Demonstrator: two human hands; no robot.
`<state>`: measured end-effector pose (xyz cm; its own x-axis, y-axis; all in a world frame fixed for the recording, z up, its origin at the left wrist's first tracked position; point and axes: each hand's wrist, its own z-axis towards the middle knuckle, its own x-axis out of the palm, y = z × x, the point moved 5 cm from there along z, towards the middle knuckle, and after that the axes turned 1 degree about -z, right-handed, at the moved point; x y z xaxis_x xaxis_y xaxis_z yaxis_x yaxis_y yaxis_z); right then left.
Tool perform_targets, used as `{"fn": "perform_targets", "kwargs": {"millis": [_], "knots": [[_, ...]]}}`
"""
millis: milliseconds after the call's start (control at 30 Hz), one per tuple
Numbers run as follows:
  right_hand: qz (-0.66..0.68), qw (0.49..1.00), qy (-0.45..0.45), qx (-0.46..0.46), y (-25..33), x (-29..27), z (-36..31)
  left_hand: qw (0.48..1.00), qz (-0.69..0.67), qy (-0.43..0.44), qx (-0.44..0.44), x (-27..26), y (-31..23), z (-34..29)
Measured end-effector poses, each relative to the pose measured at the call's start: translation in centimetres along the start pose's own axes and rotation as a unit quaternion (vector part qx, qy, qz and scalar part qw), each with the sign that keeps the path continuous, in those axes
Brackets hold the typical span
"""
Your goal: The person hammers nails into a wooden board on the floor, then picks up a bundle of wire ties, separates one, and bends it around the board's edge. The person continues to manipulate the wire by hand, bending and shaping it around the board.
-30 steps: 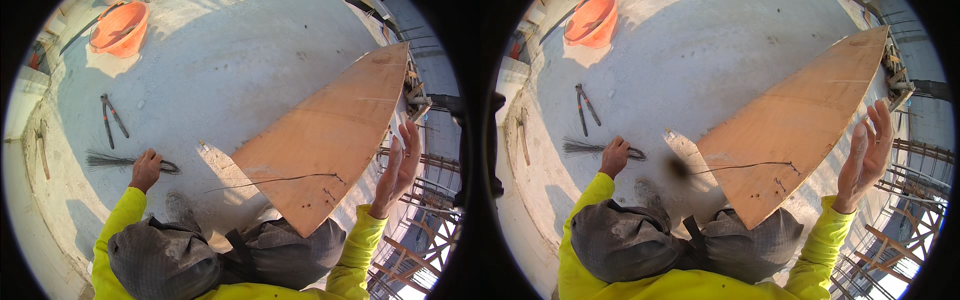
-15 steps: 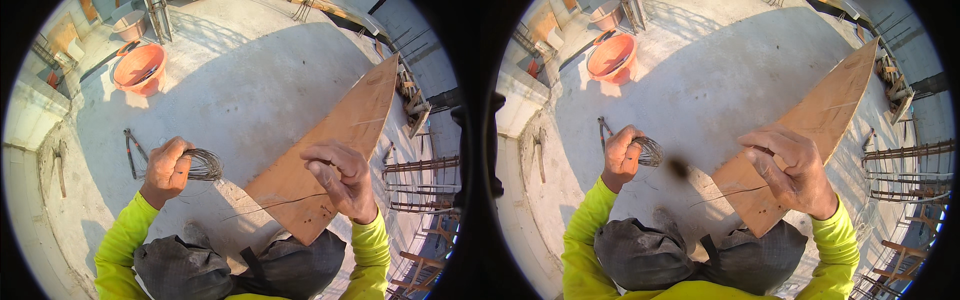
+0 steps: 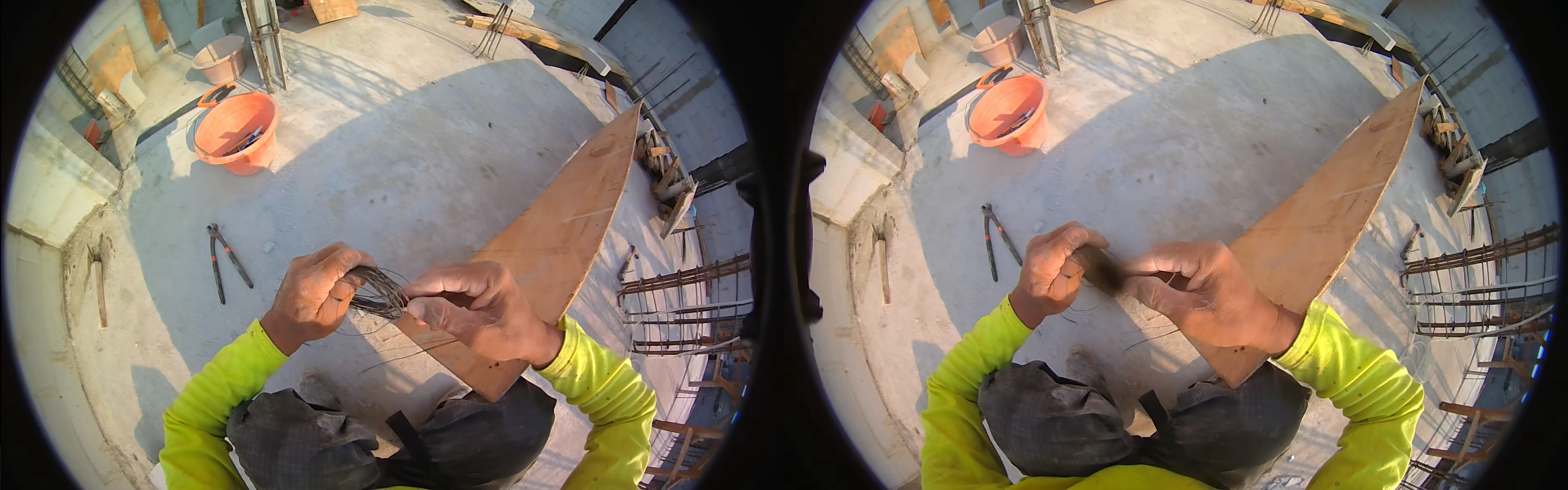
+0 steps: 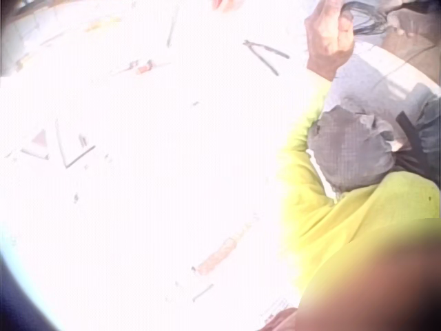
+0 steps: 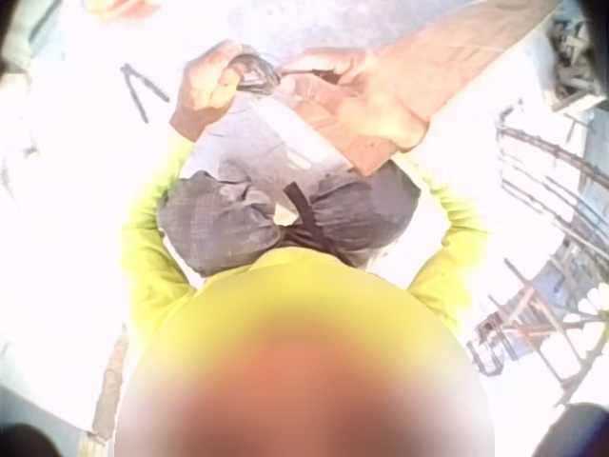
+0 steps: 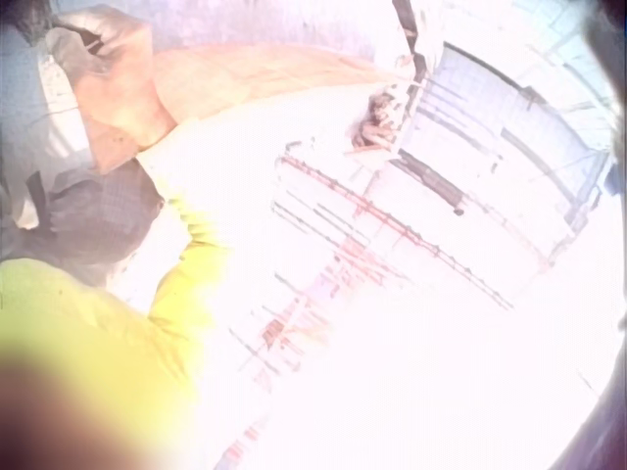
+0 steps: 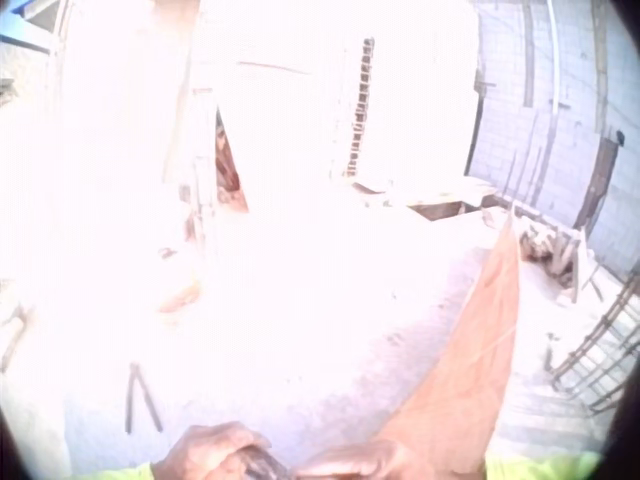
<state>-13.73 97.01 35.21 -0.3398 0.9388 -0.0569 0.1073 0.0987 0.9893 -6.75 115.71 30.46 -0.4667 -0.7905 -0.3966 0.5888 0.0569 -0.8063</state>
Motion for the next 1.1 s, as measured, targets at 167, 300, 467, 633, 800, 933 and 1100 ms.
{"fn": "perform_targets", "kwargs": {"millis": [167, 300, 467, 633, 800, 933, 1100], "knots": [[0.06, 0.997, -0.018, 0.036, -0.5, -0.15, -0.33, 0.999, -0.007, 0.042, -0.035, 0.39, 0.09, -0.37], [0.102, 0.994, -0.02, 0.035, -0.48, -0.46, 0.11, 0.999, -0.031, 0.015, -0.007, 0.39, -0.15, -0.4], [0.078, 0.996, -0.003, 0.047, -0.46, -0.15, 0.18, 1.0, -0.027, 0.013, -0.008, 0.31, 0.07, -0.38], [0.045, 0.998, -0.02, 0.04, -0.25, 0.12, -0.09, 0.999, -0.042, 0.016, -0.003, 0.59, 0.3, -0.62], [0.018, 1.0, 0.003, 0.013, 0.15, 0.29, 0.17, 0.998, -0.059, -0.003, 0.004, 0.78, 0.52, -0.96], [0.033, 0.999, 0.004, 0.009, 0.07, 0.28, 0.23, 0.999, -0.04, 0.005, -0.003, 0.7, 0.63, -1.05], [0.028, 0.999, 0.035, -0.013, -0.36, 0.32, 0.11, 0.998, -0.055, 0.005, 0.016, 1.01, 0.33, -0.97]]}}
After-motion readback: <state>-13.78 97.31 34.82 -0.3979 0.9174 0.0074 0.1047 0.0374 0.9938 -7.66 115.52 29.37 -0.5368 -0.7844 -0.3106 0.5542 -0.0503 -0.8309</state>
